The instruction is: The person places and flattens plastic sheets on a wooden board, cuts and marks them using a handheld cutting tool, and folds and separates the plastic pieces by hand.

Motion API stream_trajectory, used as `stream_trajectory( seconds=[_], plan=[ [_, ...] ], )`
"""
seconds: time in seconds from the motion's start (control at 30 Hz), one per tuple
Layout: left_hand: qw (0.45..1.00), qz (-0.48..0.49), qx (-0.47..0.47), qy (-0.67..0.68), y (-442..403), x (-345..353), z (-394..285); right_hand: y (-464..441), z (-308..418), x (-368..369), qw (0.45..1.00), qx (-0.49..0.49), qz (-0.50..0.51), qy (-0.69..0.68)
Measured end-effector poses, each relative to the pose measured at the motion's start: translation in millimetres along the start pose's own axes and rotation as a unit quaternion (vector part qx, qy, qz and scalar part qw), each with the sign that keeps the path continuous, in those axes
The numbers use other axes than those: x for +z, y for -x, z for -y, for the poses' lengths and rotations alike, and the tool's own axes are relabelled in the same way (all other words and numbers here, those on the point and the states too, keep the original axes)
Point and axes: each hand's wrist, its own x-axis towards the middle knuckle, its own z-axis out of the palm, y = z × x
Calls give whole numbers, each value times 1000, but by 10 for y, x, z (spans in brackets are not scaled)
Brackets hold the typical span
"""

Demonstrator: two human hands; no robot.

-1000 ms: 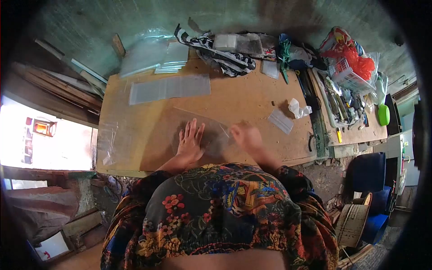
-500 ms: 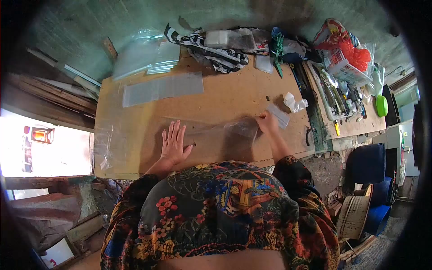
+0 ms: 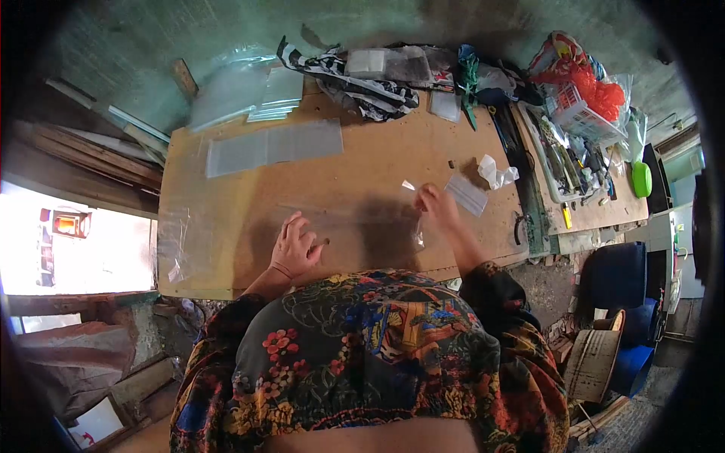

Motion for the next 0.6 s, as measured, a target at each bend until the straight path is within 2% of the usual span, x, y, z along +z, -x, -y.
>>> stream_trajectory(
  seconds=[0.03, 0.07, 0.1, 0.13, 0.17, 0.2, 0.23, 0.27, 0.3, 0.33, 0.37, 0.4, 0.47, 0.53, 0.6],
  plan=[
    [1000, 14, -13, -14, -23, -44, -32, -83, 7, -43, 1000, 1, 0, 0],
    [999, 28, -25, -29, -52, -90, -65, -171, 12, -90, 973, 153, 31, -169],
    [999, 28, -23, -30, -90, -136, -113, -232, 10, -125, 895, 295, 60, -329],
    [992, 79, -73, -67, -127, -187, -169, -269, 4, -124, 895, 294, 58, -330],
    [979, 128, -123, -103, -154, -209, -193, -313, -11, -104, 906, 316, -1, -282],
    [979, 128, -123, -104, -150, -182, -160, -338, -40, -79, 911, 336, -59, -231],
    [976, 155, -126, -86, -122, -138, -107, -339, -100, -46, 910, 337, -59, -232],
    [972, 183, -129, -67, -98, -106, -75, -332, -179, -10, 952, 265, -125, -90],
    [972, 184, -129, -66, -99, -120, -82, -318, -227, 8, 963, 184, -187, 56],
    [968, 193, -144, -69, -117, -141, -97, -281, -36, -20, 963, 185, -186, 57],
    [964, 202, -158, -71, -132, -152, -102, -222, 181, -12, 949, 55, -283, 127],
    [964, 202, -157, -70, -132, -152, -84, -156, 376, 36, 905, -76, -371, 193],
    [962, 213, -146, -92, -97, -164, -28, 41, 505, 237, 956, -145, -148, 208],
    [962, 215, -139, -95, -105, -229, -6, 182, 749, 437, 930, -187, 24, 314],
    [951, 229, -168, -124, -77, -267, 52, 244, 562, 647, 931, -169, -6, 324]
  ],
)
